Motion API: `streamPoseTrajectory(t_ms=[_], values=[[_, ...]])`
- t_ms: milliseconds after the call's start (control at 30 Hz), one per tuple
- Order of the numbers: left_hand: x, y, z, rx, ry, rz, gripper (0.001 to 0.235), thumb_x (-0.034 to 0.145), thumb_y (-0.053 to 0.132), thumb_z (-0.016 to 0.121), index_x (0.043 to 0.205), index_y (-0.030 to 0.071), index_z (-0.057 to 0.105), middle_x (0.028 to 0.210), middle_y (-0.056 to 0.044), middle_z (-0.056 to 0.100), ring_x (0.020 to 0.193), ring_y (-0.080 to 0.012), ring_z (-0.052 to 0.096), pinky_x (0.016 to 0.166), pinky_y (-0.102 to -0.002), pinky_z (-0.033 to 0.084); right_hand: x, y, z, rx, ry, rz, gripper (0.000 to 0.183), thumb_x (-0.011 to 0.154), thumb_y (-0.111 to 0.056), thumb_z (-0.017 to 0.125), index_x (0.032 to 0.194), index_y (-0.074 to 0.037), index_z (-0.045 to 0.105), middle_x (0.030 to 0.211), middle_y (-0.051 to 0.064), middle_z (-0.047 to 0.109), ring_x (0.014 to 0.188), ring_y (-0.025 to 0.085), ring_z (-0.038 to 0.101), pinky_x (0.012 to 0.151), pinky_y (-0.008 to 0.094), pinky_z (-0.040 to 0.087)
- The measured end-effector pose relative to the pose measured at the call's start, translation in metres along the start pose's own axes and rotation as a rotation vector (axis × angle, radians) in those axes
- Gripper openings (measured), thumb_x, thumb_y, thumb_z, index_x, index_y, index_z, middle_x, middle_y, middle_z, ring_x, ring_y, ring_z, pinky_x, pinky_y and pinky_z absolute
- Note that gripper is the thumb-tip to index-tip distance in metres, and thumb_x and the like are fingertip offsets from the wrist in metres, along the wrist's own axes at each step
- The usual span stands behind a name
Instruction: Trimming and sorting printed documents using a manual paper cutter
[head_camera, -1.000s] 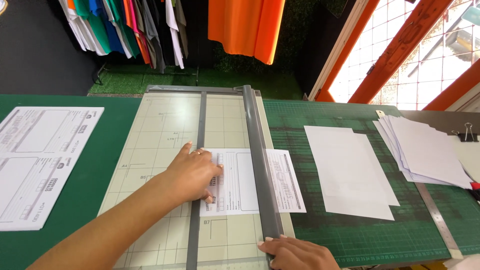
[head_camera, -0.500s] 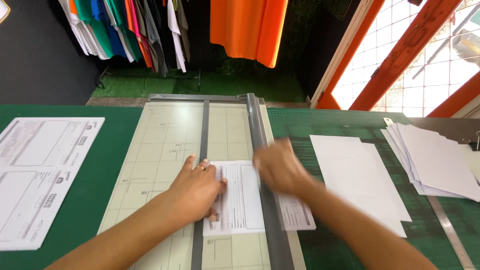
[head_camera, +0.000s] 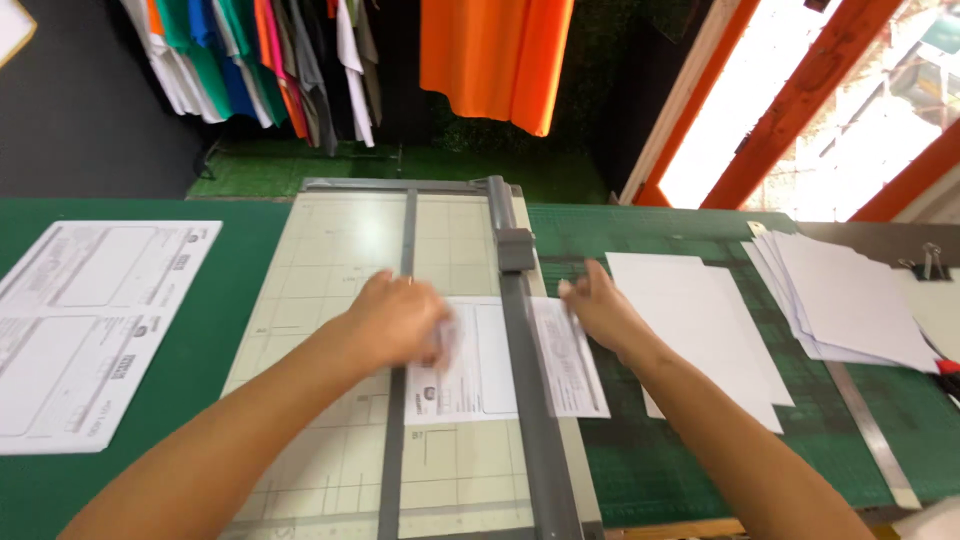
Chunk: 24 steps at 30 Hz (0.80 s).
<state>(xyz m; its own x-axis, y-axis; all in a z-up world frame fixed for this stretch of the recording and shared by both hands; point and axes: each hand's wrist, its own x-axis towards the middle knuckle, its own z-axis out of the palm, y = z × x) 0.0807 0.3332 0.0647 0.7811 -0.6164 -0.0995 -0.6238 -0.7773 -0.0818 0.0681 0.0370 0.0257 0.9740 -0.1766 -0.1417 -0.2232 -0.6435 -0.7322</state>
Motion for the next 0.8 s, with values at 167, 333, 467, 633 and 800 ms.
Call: streamPoseTrajectory(t_ms=[167, 333, 467, 633, 800], values=[[0.085, 0.04, -0.006, -0.081, 0.331, 0.039, 0.056, 0.094, 0.039, 0.068, 0.145, 0.024, 0.053, 0.13, -0.018, 0.058, 0.128, -0.0421, 0.055, 0.103, -0.06, 0.045, -0.024, 0.021, -0.002, 0.121, -0.008, 0.147, 0.102, 0.078, -0.032, 0.077, 0.162, -0.006, 0.024, 0.143, 0.026, 0.054, 0.126, 0.039, 0.062, 0.095, 0.048, 0.06], [0.156, 0.039, 0.022, -0.073, 0.25, 0.056, 0.041, 0.091, 0.033, 0.074, 0.131, 0.028, 0.067, 0.138, -0.015, 0.055, 0.139, -0.0461, 0.048, 0.103, -0.068, 0.043, -0.016, 0.035, 0.008, 0.291, 0.022, 0.166, 0.109, 0.079, -0.027, 0.082, 0.163, -0.003, 0.017, 0.127, 0.026, 0.064, 0.109, 0.039, 0.069, 0.078, 0.051, 0.063], [0.137, 0.022, 0.017, -0.183, 0.317, 0.075, 0.032, 0.092, 0.03, 0.072, 0.122, 0.023, 0.068, 0.128, -0.015, 0.061, 0.12, -0.045, 0.065, 0.095, -0.058, 0.056, -0.036, 0.019, 0.009, 0.737, -0.086, 0.25, 0.039, 0.08, -0.009, 0.08, 0.116, 0.002, 0.071, 0.087, 0.019, 0.074, 0.076, 0.03, 0.077, 0.068, 0.045, 0.063], [0.084, -0.016, 0.012, -0.459, 0.447, -0.033, 0.036, 0.09, 0.033, 0.072, 0.118, 0.013, 0.06, 0.124, -0.017, 0.063, 0.116, -0.0464, 0.065, 0.094, -0.062, 0.053, -0.048, 0.017, 0.003, 0.956, -0.117, 0.289, 0.044, 0.083, -0.001, 0.075, 0.126, 0.0, 0.066, 0.098, 0.024, 0.075, 0.085, 0.039, 0.077, 0.075, 0.054, 0.062], [0.067, -0.027, 0.02, -0.362, 0.38, -0.185, 0.043, 0.094, 0.041, 0.066, 0.129, 0.018, 0.055, 0.129, -0.017, 0.068, 0.116, -0.0436, 0.068, 0.095, -0.06, 0.053, -0.024, 0.088, -0.028, 1.053, 0.031, 0.314, 0.056, 0.087, 0.003, 0.07, 0.141, 0.001, 0.057, 0.116, 0.026, 0.07, 0.102, 0.041, 0.072, 0.091, 0.058, 0.058]])
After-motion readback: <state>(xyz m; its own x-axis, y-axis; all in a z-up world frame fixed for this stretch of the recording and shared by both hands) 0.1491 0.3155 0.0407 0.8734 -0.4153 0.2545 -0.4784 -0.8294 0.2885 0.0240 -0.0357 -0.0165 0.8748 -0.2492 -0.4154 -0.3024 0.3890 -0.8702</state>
